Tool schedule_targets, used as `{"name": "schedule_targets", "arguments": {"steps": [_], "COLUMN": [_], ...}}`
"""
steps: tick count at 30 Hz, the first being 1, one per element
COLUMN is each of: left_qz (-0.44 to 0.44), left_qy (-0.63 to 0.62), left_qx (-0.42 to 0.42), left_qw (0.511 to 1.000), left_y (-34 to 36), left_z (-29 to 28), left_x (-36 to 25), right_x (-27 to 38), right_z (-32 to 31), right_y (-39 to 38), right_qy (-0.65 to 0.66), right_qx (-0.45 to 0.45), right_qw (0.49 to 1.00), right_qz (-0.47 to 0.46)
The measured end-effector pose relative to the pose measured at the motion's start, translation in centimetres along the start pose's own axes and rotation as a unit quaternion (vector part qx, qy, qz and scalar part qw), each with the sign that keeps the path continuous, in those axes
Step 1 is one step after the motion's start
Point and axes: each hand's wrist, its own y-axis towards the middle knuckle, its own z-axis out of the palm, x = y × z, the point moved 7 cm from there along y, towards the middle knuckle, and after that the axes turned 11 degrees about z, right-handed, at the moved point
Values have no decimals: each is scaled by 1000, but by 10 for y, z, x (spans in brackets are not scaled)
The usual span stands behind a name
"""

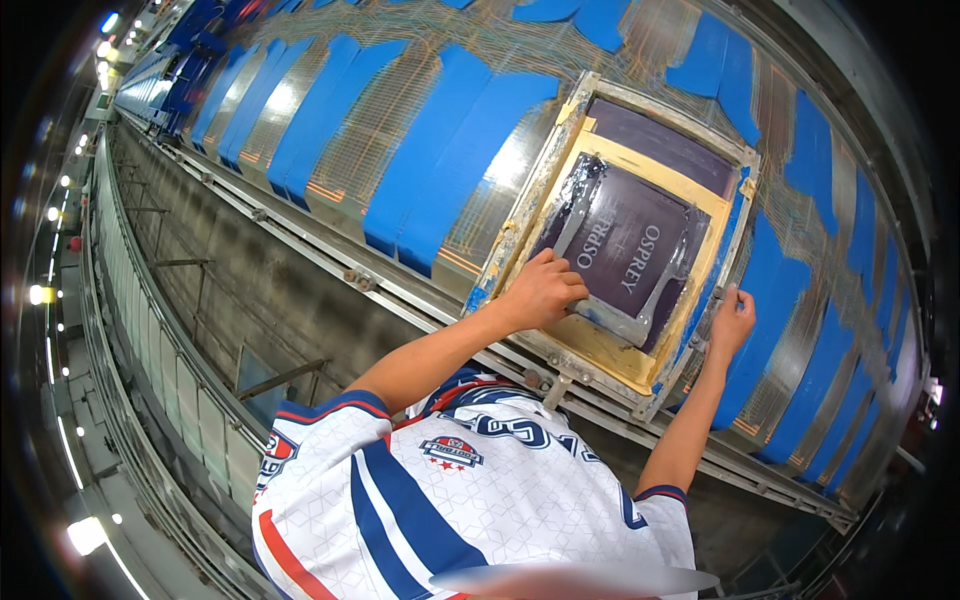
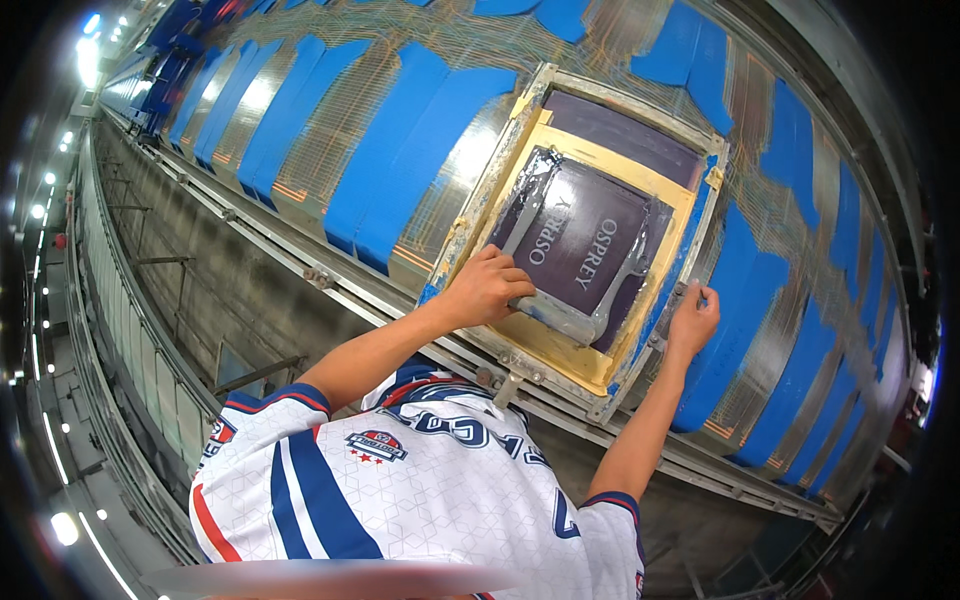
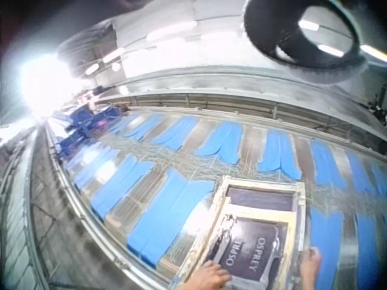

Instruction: The person uses a squeegee to pull dark ink across a screen-printing frame labeled 'OSPREY' mounted over a blue fabric surface. The person repeatedly repositions the squeegee and pulls it across the same area multiple times. A second person is visible nearby but does not assist with the printing action.

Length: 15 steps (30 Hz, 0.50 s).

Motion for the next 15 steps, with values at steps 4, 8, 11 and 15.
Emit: {"name": "schedule_targets", "arguments": {"steps": [4, 8, 11, 15], "left_qz": [-7, -16, -51, -8], "left_qy": [52, 64, 48, 66], "left_qx": [34, 88, 99, 67], "left_qw": [998, 994, 993, 996], "left_y": [-14, -78, -133, -155], "left_z": [-36, -99, -141, -159], "left_x": [26, 134, 192, 211], "right_x": [33, 85, 138, 155], "right_z": [25, 148, 206, 228], "right_y": [-36, -106, -158, -175], "right_qy": [-4, 86, 100, 89], "right_qx": [-34, -12, 0, -7], "right_qw": [999, 995, 995, 995], "right_qz": [-43, -52, -26, -33]}}
